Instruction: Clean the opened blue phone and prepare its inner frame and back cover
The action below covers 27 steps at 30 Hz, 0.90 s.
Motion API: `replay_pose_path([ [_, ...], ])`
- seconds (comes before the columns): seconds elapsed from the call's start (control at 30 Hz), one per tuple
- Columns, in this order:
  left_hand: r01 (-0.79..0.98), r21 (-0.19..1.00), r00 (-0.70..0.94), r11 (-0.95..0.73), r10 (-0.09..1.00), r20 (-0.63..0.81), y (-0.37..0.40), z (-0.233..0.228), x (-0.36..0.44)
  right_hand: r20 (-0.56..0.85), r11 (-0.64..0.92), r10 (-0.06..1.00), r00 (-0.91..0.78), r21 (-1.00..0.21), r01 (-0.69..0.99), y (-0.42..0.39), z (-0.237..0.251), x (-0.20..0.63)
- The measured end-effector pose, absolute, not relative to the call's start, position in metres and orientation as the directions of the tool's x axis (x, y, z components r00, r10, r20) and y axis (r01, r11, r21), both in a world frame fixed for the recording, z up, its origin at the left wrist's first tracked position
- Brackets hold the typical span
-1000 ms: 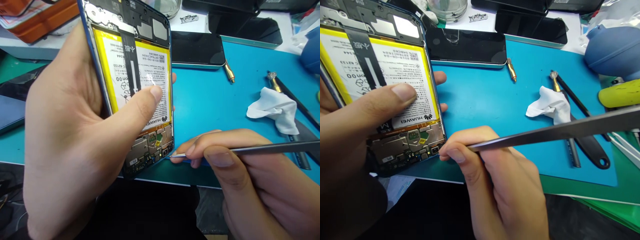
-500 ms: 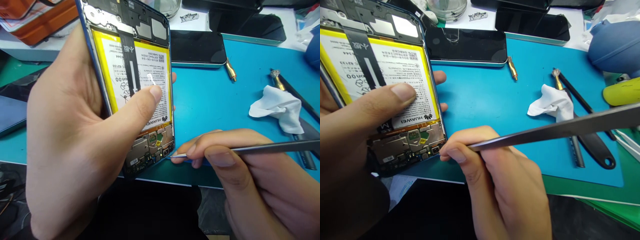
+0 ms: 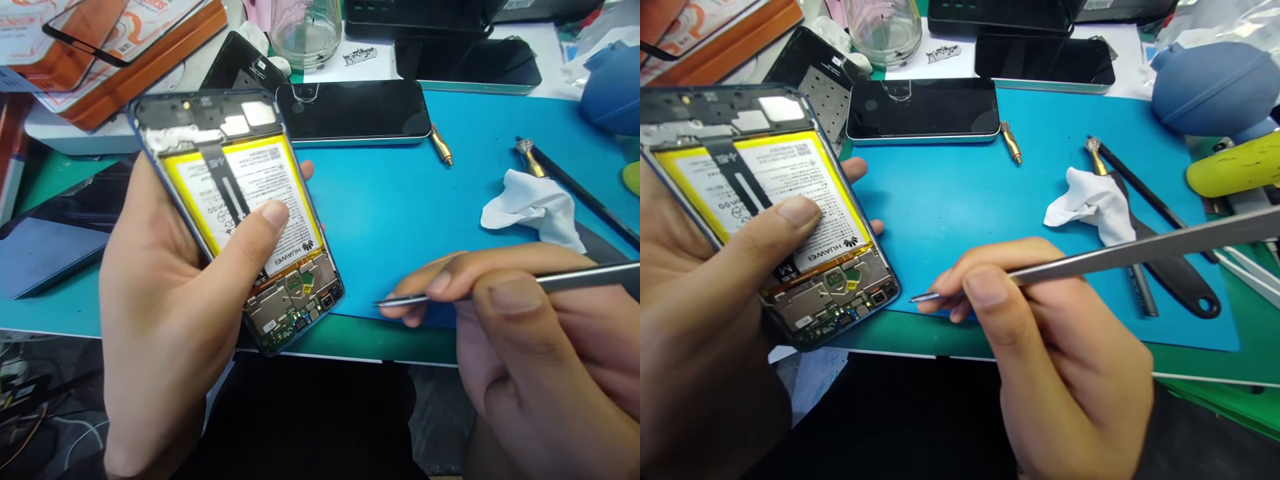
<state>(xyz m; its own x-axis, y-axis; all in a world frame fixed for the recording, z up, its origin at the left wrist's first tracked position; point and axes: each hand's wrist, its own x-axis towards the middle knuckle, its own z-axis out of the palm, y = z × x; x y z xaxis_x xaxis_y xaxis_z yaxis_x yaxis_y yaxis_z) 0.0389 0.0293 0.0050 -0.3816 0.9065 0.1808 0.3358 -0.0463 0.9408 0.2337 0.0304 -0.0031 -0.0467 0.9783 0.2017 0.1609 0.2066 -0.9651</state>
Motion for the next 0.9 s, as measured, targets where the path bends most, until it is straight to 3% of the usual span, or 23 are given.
replay_pose_path([
  [0.1, 0.306, 0.952, -0.469, 0.015, 0.873, 0.137, 0.0232, 0.0044, 0.0363, 0.273, 0.29, 0.957, -0.099, -0.925, 0.246, 0.0291, -0.0058, 0.2332],
  [0.2, 0.298, 0.954, -0.442, -0.042, 0.879, 0.177, 0.0219, 0.0038, 0.0394, 0.309, 0.345, 0.937, -0.16, -0.888, 0.305, 0.0285, -0.0067, 0.2333],
  [0.4, 0.268, 0.962, -0.432, -0.058, 0.885, 0.174, 0.0268, 0.0019, 0.0426, 0.235, 0.33, 0.939, -0.25, -0.814, 0.478, 0.0293, -0.0065, 0.2327],
  [0.73, 0.295, 0.955, -0.442, -0.005, 0.886, 0.141, 0.0207, -0.0005, 0.0401, 0.28, 0.348, 0.936, -0.212, -0.82, 0.453, 0.0277, -0.0092, 0.2316],
  [0.9, 0.311, 0.95, -0.461, 0.032, 0.879, 0.121, 0.0207, -0.0005, 0.0389, 0.236, 0.3, 0.954, -0.186, -0.779, 0.551, 0.0261, -0.009, 0.2317],
])
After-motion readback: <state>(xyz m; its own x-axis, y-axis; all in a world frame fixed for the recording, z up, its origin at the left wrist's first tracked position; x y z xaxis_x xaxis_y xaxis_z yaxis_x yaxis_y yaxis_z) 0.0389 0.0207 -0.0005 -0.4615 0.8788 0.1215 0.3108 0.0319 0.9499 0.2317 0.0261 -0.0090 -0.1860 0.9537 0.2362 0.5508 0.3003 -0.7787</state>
